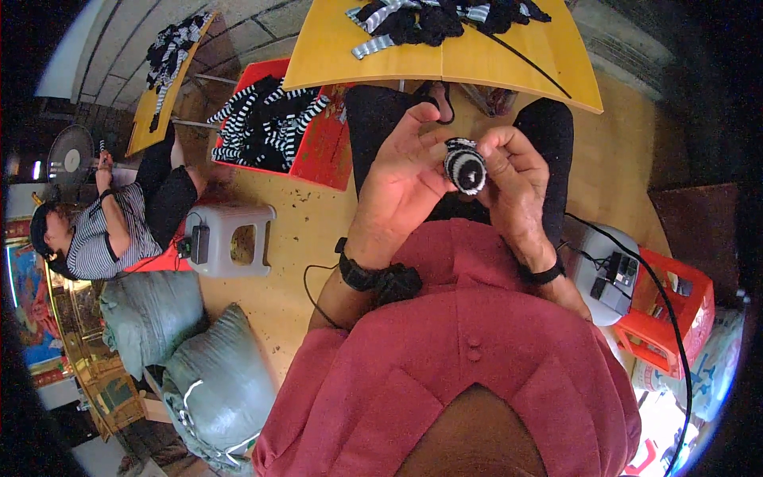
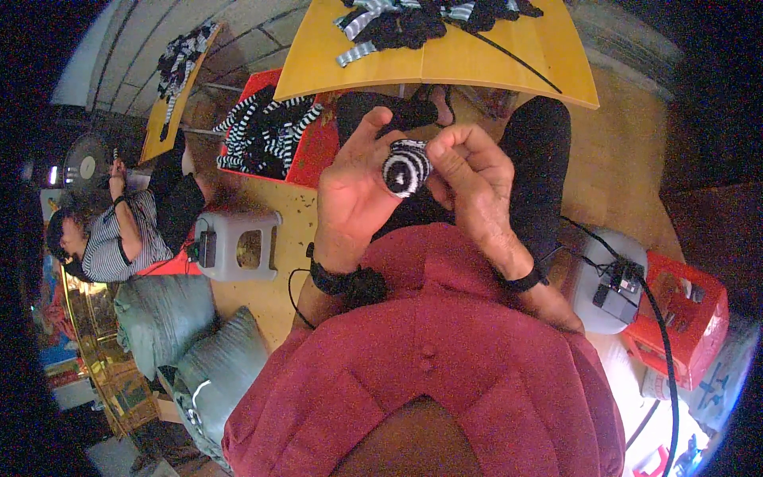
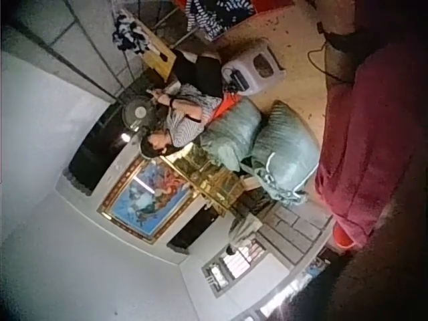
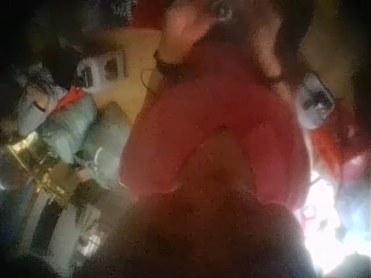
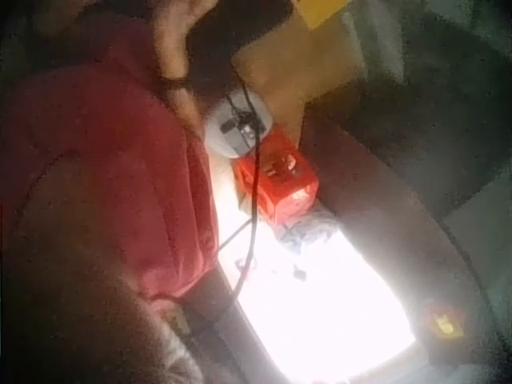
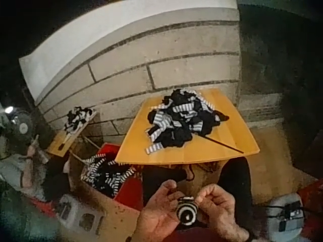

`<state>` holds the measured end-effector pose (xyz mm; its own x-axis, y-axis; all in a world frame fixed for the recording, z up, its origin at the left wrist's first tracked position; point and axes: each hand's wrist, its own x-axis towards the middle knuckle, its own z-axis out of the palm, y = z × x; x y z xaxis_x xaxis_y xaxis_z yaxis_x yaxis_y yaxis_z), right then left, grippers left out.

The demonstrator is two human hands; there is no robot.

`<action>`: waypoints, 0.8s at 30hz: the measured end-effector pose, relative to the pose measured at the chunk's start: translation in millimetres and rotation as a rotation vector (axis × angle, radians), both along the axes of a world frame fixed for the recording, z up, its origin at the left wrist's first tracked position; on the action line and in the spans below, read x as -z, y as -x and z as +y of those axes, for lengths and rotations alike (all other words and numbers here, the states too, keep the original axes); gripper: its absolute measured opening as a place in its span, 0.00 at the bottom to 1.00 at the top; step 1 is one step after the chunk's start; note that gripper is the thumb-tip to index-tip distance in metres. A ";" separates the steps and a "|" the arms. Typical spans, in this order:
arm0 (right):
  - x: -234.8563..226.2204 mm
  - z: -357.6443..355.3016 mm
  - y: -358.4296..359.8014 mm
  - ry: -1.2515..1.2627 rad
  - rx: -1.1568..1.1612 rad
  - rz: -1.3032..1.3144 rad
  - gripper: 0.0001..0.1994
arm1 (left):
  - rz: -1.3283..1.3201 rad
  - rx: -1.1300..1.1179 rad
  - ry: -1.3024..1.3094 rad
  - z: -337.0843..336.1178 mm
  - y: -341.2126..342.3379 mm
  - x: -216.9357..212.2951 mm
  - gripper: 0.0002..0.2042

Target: Handling and assembling small striped fabric pieces using a metal rod tool.

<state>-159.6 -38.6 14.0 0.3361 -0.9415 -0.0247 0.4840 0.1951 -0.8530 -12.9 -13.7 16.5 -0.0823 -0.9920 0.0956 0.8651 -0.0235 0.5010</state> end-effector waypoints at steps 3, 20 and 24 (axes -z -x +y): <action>4.9 0.1 -3.2 -0.024 -0.075 -0.075 0.04 | 0.130 0.191 0.006 -0.1 -4.1 -3.2 0.17; -3.5 -4.3 -0.9 -0.102 -0.138 -0.061 0.06 | -0.242 -0.300 -0.124 -7.4 -1.6 13.6 0.18; -4.9 -9.7 -4.8 -0.077 -0.097 -0.119 0.06 | -0.363 -0.300 -0.128 -3.8 9.3 12.2 0.16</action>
<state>-154.8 -48.3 18.9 0.4303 -0.9013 -0.0505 0.5560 0.3087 -0.7717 -22.3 -17.5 4.4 0.2035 -0.9790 -0.0109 0.6132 0.1188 0.7810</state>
